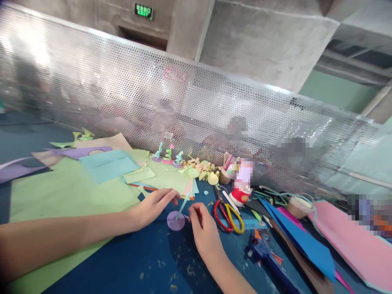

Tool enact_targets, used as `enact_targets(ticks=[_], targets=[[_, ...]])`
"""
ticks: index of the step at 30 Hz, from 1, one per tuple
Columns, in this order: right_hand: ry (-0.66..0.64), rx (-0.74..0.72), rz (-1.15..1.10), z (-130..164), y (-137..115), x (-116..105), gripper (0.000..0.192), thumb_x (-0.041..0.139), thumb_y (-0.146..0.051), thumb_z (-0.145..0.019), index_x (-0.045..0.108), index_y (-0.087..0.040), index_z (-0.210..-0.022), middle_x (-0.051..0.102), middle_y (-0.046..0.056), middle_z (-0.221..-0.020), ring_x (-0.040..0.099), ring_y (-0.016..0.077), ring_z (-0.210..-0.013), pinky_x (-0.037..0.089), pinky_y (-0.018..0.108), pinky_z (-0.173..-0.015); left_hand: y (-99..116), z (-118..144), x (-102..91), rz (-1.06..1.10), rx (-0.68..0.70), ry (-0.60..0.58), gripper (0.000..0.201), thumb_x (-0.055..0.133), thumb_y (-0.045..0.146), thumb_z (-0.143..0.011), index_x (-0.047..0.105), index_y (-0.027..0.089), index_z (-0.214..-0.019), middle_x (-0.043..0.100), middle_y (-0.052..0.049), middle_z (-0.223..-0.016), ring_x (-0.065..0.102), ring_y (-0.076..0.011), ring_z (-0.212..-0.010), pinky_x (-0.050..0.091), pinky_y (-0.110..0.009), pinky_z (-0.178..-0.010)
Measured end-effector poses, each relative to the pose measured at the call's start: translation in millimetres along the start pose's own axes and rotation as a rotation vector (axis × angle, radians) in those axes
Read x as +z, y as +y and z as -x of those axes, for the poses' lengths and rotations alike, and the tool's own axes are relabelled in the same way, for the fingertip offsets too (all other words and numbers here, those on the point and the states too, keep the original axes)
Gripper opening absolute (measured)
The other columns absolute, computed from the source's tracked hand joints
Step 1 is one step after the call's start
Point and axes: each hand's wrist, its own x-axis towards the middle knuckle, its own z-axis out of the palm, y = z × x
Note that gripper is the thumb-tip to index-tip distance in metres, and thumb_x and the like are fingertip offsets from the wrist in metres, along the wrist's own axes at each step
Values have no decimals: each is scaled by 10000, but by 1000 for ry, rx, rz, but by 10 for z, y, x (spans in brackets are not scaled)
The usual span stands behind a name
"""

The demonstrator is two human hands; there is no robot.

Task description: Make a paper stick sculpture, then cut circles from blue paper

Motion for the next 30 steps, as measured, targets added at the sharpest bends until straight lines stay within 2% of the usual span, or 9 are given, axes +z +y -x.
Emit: enact_targets(ticks=[5, 10, 13, 15, 18, 20, 24, 30], targets=[[15, 7, -36, -10, 55, 3, 270, 391, -437, -878, 523, -202, -862, 540, 0, -660, 529, 151, -587, 422, 248, -520, -44, -2, 31, 97, -70, 44, 527, 177, 483, -915, 617, 194, -894, 655, -15, -851, 576, -169, -856, 415, -249, -805], [-30, 18, 3, -3, 3, -7, 230, 424, -420, -867, 508, -207, -844, 550, 1, -704, 546, 158, -645, 439, 256, -584, -49, 5, 31, 100, -77, 14, 553, 165, 489, -918, 628, 201, -824, 666, 7, -735, 578, -175, -848, 374, -272, -872], [-51, -21, 25, 0, -15, -14, 209, 447, -402, -859, 513, -204, -836, 559, 5, -716, 560, 168, -675, 453, 272, -630, -21, 10, 14, 50, -48, -10, 553, 166, 463, -925, 627, 202, -769, 672, 8, -750, 570, -179, -878, 367, -277, -877], [-55, -37, 27, 0, -12, -17, 206, 449, -394, -858, 523, -202, -848, 570, 9, -722, 571, 172, -681, 462, 279, -636, 9, 13, 6, -12, 3, -34, 493, 232, 454, -917, 633, 202, -777, 672, 3, -819, 562, -182, -892, 382, -277, -853], [-67, -52, 12, -2, -1, -18, 195, 459, -381, -853, 529, -200, -871, 595, 21, -751, 589, 182, -708, 475, 292, -662, 43, 15, 10, -104, 116, -47, 306, 454, 431, -845, 631, 207, -956, 658, -17, -856, 552, -190, -890, 405, -282, -823], [-75, -56, 7, -1, 3, -16, 185, 463, -373, -850, 528, -201, -872, 608, 29, -774, 595, 188, -723, 477, 299, -673, 39, 12, 21, -132, 179, -39, 297, 542, 384, -803, 614, 204, -1028, 649, -29, -849, 550, -190, -884, 410, -288, -827], [-64, -47, 27, 2, 0, -13, 160, 459, -344, -851, 527, -201, -867, 604, 26, -773, 597, 184, -735, 470, 295, -691, -13, -3, 41, -112, 205, -35, 177, 514, 279, -822, 643, 204, -917, 644, -18, -847, 563, -164, -854, 420, -269, -809], [-66, -43, 52, -4, -7, -17, 135, 458, -310, -845, 533, -201, -872, 606, 27, -773, 594, 185, -727, 461, 293, -679, -46, -17, 57, -66, 145, -29, 177, 485, 268, -827, 643, 193, -849, 652, 1, -805, 587, -156, -823, 440, -250, -761]])
